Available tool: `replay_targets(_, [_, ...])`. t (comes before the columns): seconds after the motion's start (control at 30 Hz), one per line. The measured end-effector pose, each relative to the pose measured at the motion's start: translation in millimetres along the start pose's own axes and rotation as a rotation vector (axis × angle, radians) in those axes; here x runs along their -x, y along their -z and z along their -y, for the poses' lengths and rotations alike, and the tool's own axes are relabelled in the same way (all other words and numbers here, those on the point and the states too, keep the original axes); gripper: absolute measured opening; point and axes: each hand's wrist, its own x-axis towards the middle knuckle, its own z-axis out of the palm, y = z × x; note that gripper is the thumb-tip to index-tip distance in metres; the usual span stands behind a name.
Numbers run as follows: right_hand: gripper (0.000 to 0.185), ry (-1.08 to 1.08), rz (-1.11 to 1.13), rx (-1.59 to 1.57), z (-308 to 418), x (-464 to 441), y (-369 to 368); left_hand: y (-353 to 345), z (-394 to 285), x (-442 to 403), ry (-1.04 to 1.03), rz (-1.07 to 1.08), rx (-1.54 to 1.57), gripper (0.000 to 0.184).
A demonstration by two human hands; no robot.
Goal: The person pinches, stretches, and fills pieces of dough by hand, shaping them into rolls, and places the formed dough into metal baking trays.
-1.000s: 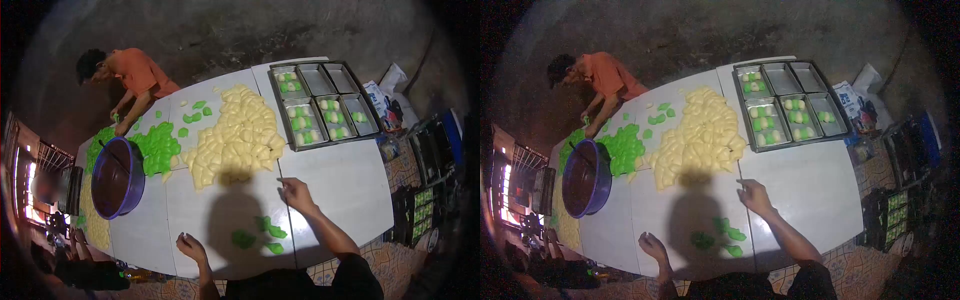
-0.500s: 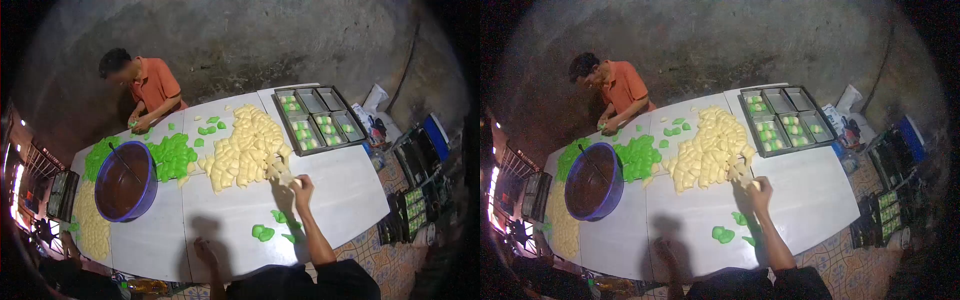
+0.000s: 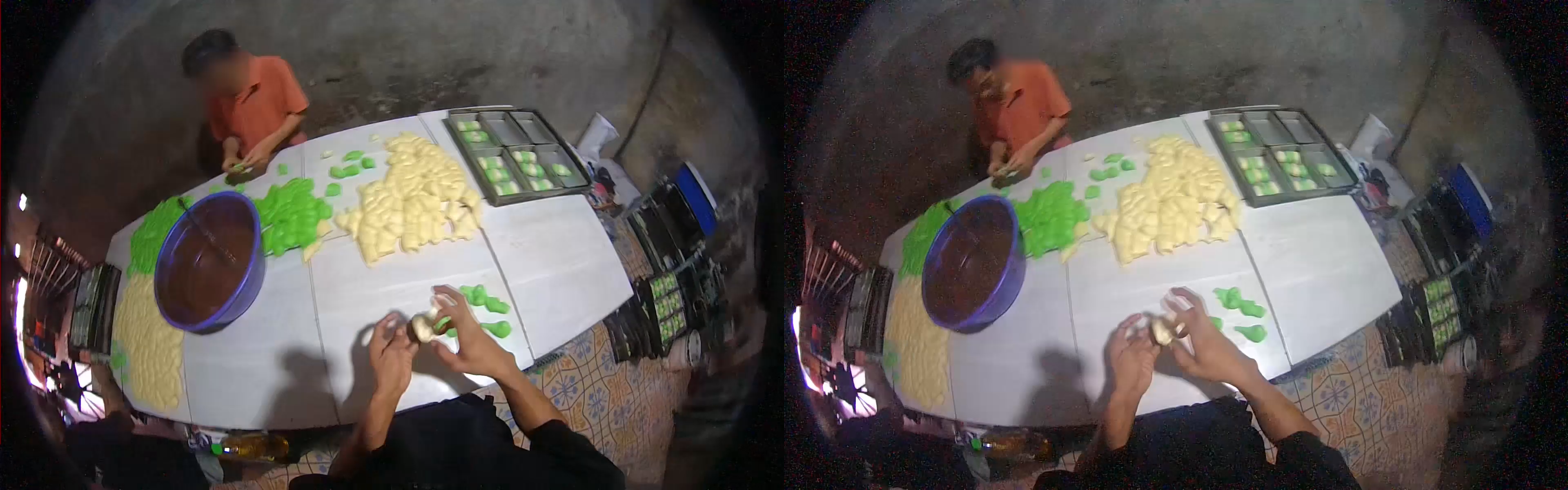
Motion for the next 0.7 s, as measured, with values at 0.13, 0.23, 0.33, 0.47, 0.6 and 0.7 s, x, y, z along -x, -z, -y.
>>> replay_targets(0.13, [0.073,-0.025,-0.117,0.031,-9,-16,-44,15,-24,11,-0.003,0.033,0.165,0.036])
replay_targets(0.23, [0.072,0.076,0.072,0.032,1,-28,-68,50,-25,6,0.054,0.038,0.069,0.031])
replay_targets(0.33, [0.066,0.058,0.130,-0.040,4,-35,-85,73,-31,11,-0.035,-0.050,0.010,0.027])
replay_targets(0.47, [0.042,0.031,-0.067,0.037,-1,-48,-106,69,-45,16,-0.198,-0.139,-0.007,0.032])
replay_targets(0.6, [0.027,-0.065,-0.055,-0.237,-10,-52,-138,60,-53,12,-0.308,-0.145,-0.181,0.032])
replay_targets(0.7, [0.028,-0.157,-0.007,-0.225,-7,-56,-140,80,-52,12,-0.386,-0.308,-0.444,0.018])
